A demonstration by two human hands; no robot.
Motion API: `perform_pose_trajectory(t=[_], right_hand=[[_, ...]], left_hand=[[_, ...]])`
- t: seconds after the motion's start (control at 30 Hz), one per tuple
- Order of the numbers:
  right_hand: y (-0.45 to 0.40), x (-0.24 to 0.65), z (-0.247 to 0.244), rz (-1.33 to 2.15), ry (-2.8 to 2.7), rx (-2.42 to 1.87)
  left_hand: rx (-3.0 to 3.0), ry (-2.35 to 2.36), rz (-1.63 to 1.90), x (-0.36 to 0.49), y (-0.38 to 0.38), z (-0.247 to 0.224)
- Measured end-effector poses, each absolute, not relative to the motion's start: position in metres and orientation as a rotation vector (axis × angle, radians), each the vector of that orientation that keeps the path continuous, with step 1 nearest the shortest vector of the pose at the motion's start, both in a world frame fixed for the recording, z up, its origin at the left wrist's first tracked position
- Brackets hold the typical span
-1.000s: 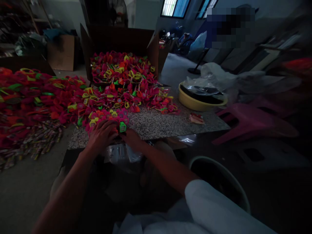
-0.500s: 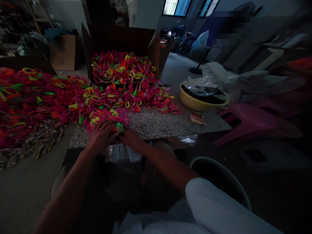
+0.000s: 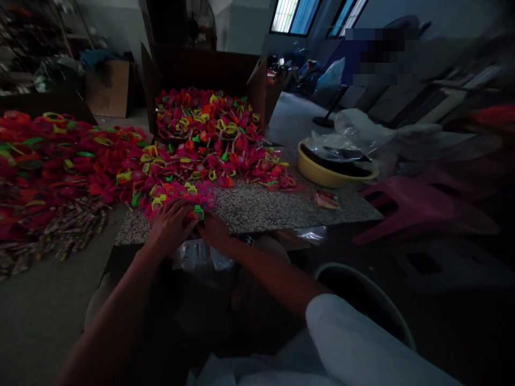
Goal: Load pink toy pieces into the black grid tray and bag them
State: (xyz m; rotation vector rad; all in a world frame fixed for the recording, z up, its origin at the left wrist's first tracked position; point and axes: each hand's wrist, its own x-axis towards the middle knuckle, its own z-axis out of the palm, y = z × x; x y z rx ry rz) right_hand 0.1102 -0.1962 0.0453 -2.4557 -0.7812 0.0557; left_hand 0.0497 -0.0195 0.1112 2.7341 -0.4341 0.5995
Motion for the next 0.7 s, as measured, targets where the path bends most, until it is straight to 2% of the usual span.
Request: perform_pose_trajectory(t=[0.23, 0.43, 0.5, 0.57, 0.7], right_hand=[[-0.198, 0.107, 0.056, 0.145, -0.767, -2.465], [-0.248, 0.15, 0.077, 0.37, -0.853, -2.542], [-0.262, 0.185, 0.084, 0.308, -0.649, -2.663], [-0.269, 0.224, 0.087, 0.09, -0.448, -2.747], [-0.264, 0.278, 0.08, -0.024, -0.506, -2.845]], left_hand=[[2.748, -0.42, 0.665, 0.05, -0.02, 0.109], [2.744, -0.425, 0.69, 0.047, -0.02, 0.105], [2.733, -0.424, 0.696, 0.046, -0.02, 0.103], [2.725, -0.422, 0.696, 0.046, -0.02, 0.102], [2.738, -0.409, 0.703, 0.045, -0.02, 0.102]])
